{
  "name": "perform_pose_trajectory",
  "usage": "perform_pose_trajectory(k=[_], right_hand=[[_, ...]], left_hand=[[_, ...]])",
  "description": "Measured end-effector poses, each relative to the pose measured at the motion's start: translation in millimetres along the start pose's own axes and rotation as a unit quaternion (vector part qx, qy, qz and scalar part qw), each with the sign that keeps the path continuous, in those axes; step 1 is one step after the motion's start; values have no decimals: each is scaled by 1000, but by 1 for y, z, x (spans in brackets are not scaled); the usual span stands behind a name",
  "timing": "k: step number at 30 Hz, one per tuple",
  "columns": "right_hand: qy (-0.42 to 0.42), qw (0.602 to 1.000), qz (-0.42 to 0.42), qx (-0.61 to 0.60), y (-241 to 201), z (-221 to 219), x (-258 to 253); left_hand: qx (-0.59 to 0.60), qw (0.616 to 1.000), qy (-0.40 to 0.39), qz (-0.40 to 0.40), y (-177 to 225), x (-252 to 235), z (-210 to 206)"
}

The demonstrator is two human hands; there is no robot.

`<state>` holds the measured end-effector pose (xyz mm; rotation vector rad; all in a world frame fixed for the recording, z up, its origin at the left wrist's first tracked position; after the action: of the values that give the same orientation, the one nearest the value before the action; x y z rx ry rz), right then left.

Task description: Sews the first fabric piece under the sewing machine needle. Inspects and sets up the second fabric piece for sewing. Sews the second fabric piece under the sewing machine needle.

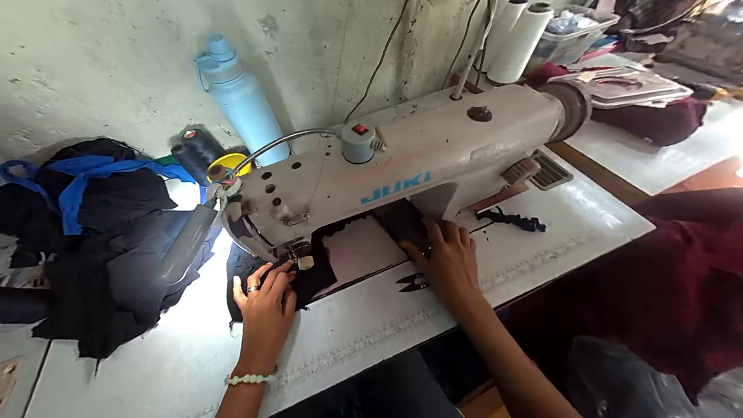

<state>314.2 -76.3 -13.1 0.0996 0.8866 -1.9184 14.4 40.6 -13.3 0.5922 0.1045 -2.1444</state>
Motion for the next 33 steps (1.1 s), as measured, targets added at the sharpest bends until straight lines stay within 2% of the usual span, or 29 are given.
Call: perform_pose_trajectory(k=[7, 11, 14, 18, 24, 27, 33], right_hand=[[36, 999, -6, 7, -17, -6, 21], [21, 999, -8, -31, -14, 2, 31], [9, 992, 52, -112, 1, 8, 17], [-33, 973, 143, -180, 14, -4, 3], [-48, 976, 190, -99, 12, -15, 5], [-36, 978, 166, -119, 12, -12, 4], [36, 983, 58, -169, 15, -1, 3]], left_hand=[[1, 1000, -9, 8, 0, 1, 1], [12, 1000, -11, 2, 0, 1, 1], [12, 1000, -11, 0, -1, 0, 1], [28, 999, -16, 2, -2, 1, 1], [27, 1000, -11, 2, -1, 1, 0], [33, 999, -7, -1, -2, 2, -1], [2, 998, 39, -46, 2, 4, -3]])
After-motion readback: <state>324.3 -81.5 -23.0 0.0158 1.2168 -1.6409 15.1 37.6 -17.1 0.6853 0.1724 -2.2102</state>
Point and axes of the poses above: each hand's wrist, its own x-axis away from the middle knuckle, its own z-axis out of the back of the hand, y = z × x, the point moved 1 cm from there along -x, towards the middle knuckle, and after that the axes turned 8 degrees about -x, right-handed, at the moved point
